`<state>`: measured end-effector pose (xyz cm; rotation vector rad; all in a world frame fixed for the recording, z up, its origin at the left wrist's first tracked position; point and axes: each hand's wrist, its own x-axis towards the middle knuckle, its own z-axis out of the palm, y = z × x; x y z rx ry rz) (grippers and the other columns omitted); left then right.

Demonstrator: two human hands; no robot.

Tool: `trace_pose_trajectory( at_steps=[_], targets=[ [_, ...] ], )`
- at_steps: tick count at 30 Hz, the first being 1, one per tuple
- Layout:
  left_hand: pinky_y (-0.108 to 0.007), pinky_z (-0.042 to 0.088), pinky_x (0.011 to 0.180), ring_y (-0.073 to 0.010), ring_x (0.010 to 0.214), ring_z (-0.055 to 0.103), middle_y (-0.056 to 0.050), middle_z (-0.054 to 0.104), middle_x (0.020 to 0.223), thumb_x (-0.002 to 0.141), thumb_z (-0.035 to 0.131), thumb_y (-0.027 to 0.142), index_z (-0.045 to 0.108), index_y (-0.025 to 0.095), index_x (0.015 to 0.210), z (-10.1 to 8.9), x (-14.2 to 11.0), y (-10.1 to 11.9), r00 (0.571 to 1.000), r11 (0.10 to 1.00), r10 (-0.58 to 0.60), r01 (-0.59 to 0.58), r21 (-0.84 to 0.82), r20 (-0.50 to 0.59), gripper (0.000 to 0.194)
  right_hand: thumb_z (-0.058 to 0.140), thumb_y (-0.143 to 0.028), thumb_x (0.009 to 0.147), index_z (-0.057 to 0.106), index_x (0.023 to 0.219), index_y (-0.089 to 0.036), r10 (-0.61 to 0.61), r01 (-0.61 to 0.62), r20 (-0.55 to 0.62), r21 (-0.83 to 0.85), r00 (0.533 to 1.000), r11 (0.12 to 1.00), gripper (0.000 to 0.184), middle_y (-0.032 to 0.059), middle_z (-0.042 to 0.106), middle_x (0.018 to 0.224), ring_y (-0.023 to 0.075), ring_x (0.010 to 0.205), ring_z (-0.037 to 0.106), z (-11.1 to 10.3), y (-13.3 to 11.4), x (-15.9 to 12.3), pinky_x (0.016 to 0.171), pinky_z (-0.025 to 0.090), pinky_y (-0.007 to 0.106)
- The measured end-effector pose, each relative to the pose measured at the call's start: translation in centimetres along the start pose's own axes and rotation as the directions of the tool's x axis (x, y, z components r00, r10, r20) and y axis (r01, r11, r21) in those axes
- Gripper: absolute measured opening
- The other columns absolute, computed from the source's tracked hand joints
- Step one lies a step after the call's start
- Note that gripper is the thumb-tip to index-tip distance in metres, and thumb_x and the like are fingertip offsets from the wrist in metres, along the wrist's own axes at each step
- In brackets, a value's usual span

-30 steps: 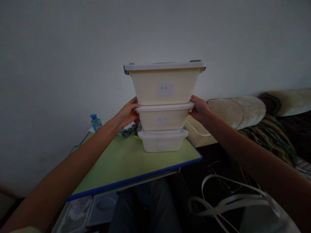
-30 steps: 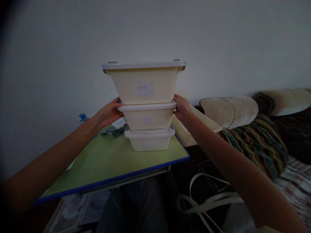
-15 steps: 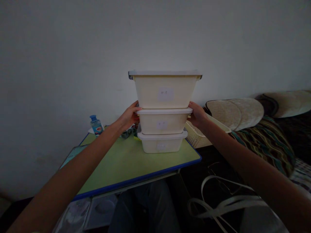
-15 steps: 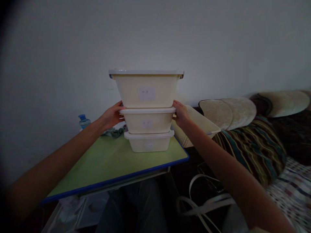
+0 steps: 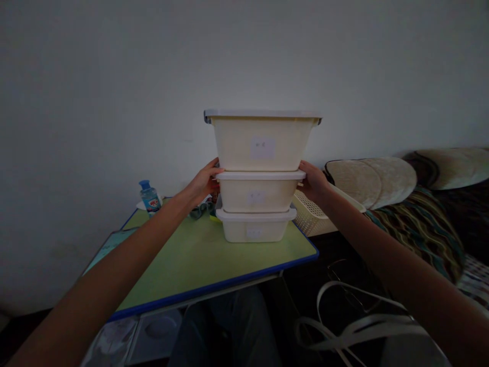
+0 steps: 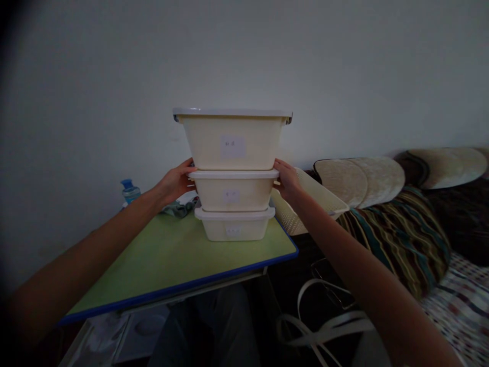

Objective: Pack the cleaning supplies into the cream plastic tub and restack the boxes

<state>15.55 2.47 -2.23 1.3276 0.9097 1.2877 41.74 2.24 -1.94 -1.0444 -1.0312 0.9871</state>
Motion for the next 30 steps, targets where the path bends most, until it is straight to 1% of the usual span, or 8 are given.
trace_pose_trajectory(
  at_steps=[5,8,13,15,18,21,26,30],
  targets=[
    [-0.027,0.039,0.059,-0.0139,0.064,0.047,-0.004,0.056,0.094,0.06,0.052,0.023,0.046,0.022,0.123,0.0,0.5,0.0,1.0,1.0,0.0,0.0,-0.001,-0.01,0.063,0.056,-0.027,0.063,0.06,0.081,-0.024,-0.017,0.017,0.002,-0.013,1.0,1.0,0.018,-0.0006,0.059,0.089,0.0162,0.082,0.048,0.0,0.0,0.4,0.062,0.038,0.027],
    [-0.026,0.038,0.058,-0.0134,0.064,0.045,-0.003,0.055,0.089,0.059,0.052,0.023,0.047,0.021,0.12,0.2,1.0,-0.2,1.0,1.0,0.011,-0.011,-0.01,-0.013,0.061,0.056,-0.027,0.063,0.06,0.079,-0.024,-0.014,0.014,0.002,-0.003,1.0,1.0,0.017,-0.001,0.059,0.087,0.0159,0.081,0.048,-0.1,0.1,0.7,0.063,0.039,0.028],
    [-0.026,0.039,0.057,-0.0148,0.067,0.047,-0.004,0.054,0.087,0.056,0.052,0.022,0.05,0.02,0.112,0.5,2.6,-0.7,0.998,0.999,0.014,-0.017,-0.05,-0.067,0.056,0.057,-0.027,0.062,0.059,0.078,-0.024,-0.024,0.024,0.001,-0.004,1.0,1.0,0.017,-0.0016,0.058,0.083,0.0152,0.079,0.047,0.0,0.2,2.0,0.066,0.039,0.029],
    [-0.025,0.039,0.055,-0.015,0.067,0.047,-0.004,0.054,0.086,0.055,0.052,0.022,0.051,0.021,0.107,0.6,3.5,-1.1,0.996,0.998,0.014,-0.02,-0.065,-0.088,0.053,0.057,-0.028,0.062,0.059,0.078,-0.024,-0.021,0.021,-0.002,-0.012,1.0,1.0,0.017,-0.002,0.057,0.082,0.0147,0.078,0.047,0.0,0.4,3.0,0.066,0.039,0.029],
    [-0.024,0.038,0.053,-0.0142,0.065,0.047,-0.002,0.053,0.081,0.054,0.052,0.022,0.052,0.022,0.1,0.6,5.1,-1.8,0.995,0.996,0.036,-0.043,-0.077,-0.091,0.046,0.056,-0.028,0.062,0.059,0.078,-0.025,-0.002,0.002,-0.004,-0.026,1.0,1.0,0.017,-0.0024,0.057,0.081,0.0141,0.076,0.046,-0.2,0.8,4.8,0.066,0.038,0.029],
    [-0.024,0.038,0.053,-0.0142,0.063,0.047,-0.002,0.052,0.076,0.056,0.052,0.023,0.052,0.023,0.096,0.7,6.8,-2.4,0.994,0.997,0.055,-0.061,-0.054,-0.094,0.041,0.056,-0.028,0.062,0.059,0.079,-0.025,0.007,-0.008,-0.015,-0.03,1.0,1.0,0.018,-0.0024,0.056,0.078,0.0134,0.074,0.046,-0.3,1.2,6.6,0.066,0.038,0.029],
    [-0.026,0.039,0.054,-0.0152,0.062,0.05,-0.001,0.053,0.074,0.059,0.051,0.026,0.05,0.025,0.097,1.0,9.5,-3.3,0.991,0.999,0.047,-0.048,0.0,-0.125,0.039,0.056,-0.028,0.061,0.058,0.078,-0.023,-0.001,0.0,-0.021,-0.035,1.0,0.999,0.018,-0.0028,0.055,0.074,0.0125,0.071,0.046,-0.2,1.7,9.8,0.065,0.039,0.029],
    [-0.028,0.042,0.059,-0.0171,0.069,0.054,-0.002,0.056,0.079,0.059,0.051,0.026,0.049,0.025,0.098,1.2,11.6,-3.7,0.988,0.999,0.042,-0.04,0.017,-0.15,0.039,0.057,-0.032,0.059,0.057,0.076,-0.023,-0.015,0.015,0.001,-0.053,1.0,0.998,0.019,-0.0031,0.053,0.068,0.0126,0.069,0.045,0.0,2.4,12.6,0.064,0.038,0.028]
  ],
)
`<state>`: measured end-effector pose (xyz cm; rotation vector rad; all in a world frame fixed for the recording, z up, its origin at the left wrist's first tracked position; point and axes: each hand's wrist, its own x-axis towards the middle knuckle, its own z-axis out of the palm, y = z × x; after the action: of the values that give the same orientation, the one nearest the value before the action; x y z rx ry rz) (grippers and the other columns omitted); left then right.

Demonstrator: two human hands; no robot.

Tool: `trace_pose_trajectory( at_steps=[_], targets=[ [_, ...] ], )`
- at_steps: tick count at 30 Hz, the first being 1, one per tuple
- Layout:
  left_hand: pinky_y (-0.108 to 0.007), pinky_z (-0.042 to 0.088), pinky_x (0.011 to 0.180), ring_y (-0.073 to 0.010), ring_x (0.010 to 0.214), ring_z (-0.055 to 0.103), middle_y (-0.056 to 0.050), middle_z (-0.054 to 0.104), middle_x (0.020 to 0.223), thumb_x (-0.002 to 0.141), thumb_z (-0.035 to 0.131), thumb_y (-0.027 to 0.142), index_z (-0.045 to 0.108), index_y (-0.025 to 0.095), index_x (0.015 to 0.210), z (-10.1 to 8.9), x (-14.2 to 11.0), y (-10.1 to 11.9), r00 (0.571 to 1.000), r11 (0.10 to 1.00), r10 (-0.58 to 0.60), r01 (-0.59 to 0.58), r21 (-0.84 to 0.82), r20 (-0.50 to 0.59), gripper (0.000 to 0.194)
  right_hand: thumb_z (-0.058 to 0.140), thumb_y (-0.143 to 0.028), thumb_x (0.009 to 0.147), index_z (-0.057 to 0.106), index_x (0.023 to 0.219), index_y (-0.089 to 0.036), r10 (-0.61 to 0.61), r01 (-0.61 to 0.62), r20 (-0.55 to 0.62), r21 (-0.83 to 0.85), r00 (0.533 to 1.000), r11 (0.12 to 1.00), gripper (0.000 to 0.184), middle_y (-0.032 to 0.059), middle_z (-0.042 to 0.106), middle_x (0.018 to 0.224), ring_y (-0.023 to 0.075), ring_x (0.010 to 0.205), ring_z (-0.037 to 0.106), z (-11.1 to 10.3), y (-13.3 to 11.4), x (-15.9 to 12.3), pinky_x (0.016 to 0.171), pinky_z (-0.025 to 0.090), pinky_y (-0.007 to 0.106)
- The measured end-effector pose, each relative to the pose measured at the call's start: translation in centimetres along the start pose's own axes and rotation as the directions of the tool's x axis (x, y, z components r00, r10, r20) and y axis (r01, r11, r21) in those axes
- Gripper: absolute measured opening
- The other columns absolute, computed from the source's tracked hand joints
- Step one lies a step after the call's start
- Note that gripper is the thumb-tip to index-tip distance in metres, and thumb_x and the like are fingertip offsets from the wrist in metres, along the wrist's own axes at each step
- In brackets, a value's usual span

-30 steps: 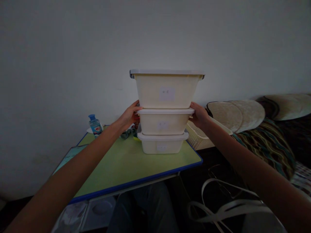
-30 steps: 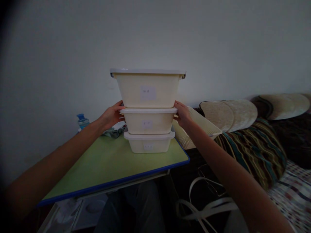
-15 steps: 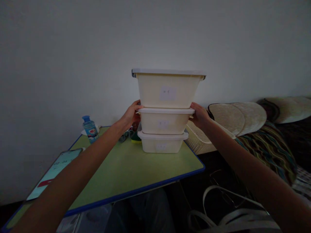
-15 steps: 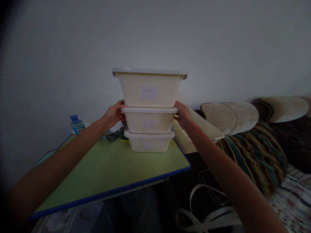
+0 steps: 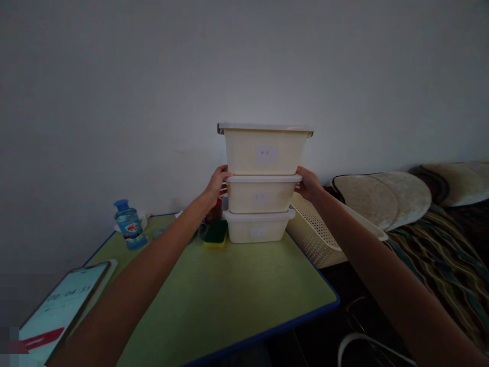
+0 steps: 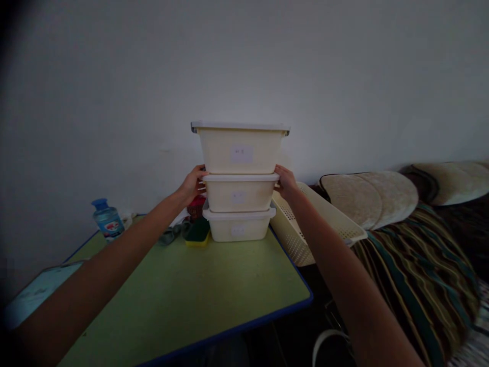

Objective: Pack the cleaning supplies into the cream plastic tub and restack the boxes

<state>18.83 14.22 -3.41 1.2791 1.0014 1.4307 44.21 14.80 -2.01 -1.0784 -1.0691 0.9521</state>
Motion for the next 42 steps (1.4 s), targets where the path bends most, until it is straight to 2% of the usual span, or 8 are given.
trace_pose_trajectory(
  at_steps=[9,21,28,33,38,42],
  targets=[
    [-0.034,0.047,0.069,-0.0223,0.085,0.058,-0.005,0.059,0.091,0.061,0.051,0.029,0.049,0.026,0.104,0.4,4.1,-1.3,0.999,0.999,0.02,-0.018,0.044,-0.031,0.042,0.055,-0.034,0.061,0.055,0.078,-0.024,-0.025,0.026,0.02,-0.03,0.999,0.999,0.02,-0.0027,0.051,0.067,0.0133,0.069,0.045,0.1,1.8,5.6,0.066,0.039,0.03],
    [-0.031,0.044,0.067,-0.0202,0.082,0.055,-0.004,0.056,0.091,0.06,0.05,0.029,0.047,0.026,0.102,1.2,7.4,-2.1,0.998,0.998,0.023,-0.019,0.055,-0.066,0.043,0.054,-0.032,0.059,0.056,0.076,-0.023,-0.042,0.042,0.024,0.005,0.999,0.999,0.019,-0.0036,0.052,0.064,0.0113,0.064,0.044,0.7,3.1,10.2,0.066,0.04,0.029],
    [-0.031,0.043,0.066,-0.0209,0.081,0.054,-0.004,0.055,0.089,0.062,0.049,0.03,0.046,0.026,0.099,1.7,7.9,-2.3,0.997,0.997,0.037,-0.032,0.066,-0.069,0.038,0.053,-0.032,0.059,0.054,0.072,-0.023,-0.053,0.053,0.015,-0.002,0.998,0.999,0.016,-0.0042,0.049,0.06,0.0108,0.062,0.043,0.6,3.5,11.8,0.066,0.038,0.028],
    [-0.033,0.045,0.068,-0.0226,0.088,0.055,-0.005,0.055,0.094,0.063,0.049,0.031,0.046,0.027,0.102,1.7,8.2,-2.5,0.997,0.995,0.042,-0.036,0.088,-0.069,0.039,0.053,-0.034,0.059,0.055,0.072,-0.023,-0.045,0.046,0.026,-0.012,0.999,0.999,0.017,-0.0025,0.052,0.062,0.0125,0.065,0.045,0.4,3.7,12.4,0.067,0.039,0.03],
    [-0.035,0.046,0.072,-0.0242,0.094,0.056,-0.007,0.056,0.099,0.065,0.051,0.031,0.044,0.026,0.111,1.6,8.2,-2.6,0.998,0.995,0.043,-0.037,0.095,-0.056,0.047,0.052,-0.036,0.061,0.057,0.077,-0.024,-0.036,0.036,0.013,-0.027,0.999,0.999,0.021,-0.0018,0.056,0.067,0.0134,0.069,0.047,0.5,3.9,12.5,0.071,0.04,0.031],
    [-0.041,0.043,0.085,-0.0278,0.105,0.053,-0.01,0.054,0.114,0.067,0.052,0.036,0.04,0.024,0.121,1.1,8.4,-2.7,0.997,0.986,0.071,-0.07,0.15,-0.006,0.056,0.053,-0.042,0.064,0.058,0.08,-0.025,-0.052,0.053,0.024,-0.049,0.998,0.997,0.023,-0.0004,0.06,0.078,0.0153,0.077,0.05,0.3,3.8,12.4,0.075,0.04,0.034]
  ],
)
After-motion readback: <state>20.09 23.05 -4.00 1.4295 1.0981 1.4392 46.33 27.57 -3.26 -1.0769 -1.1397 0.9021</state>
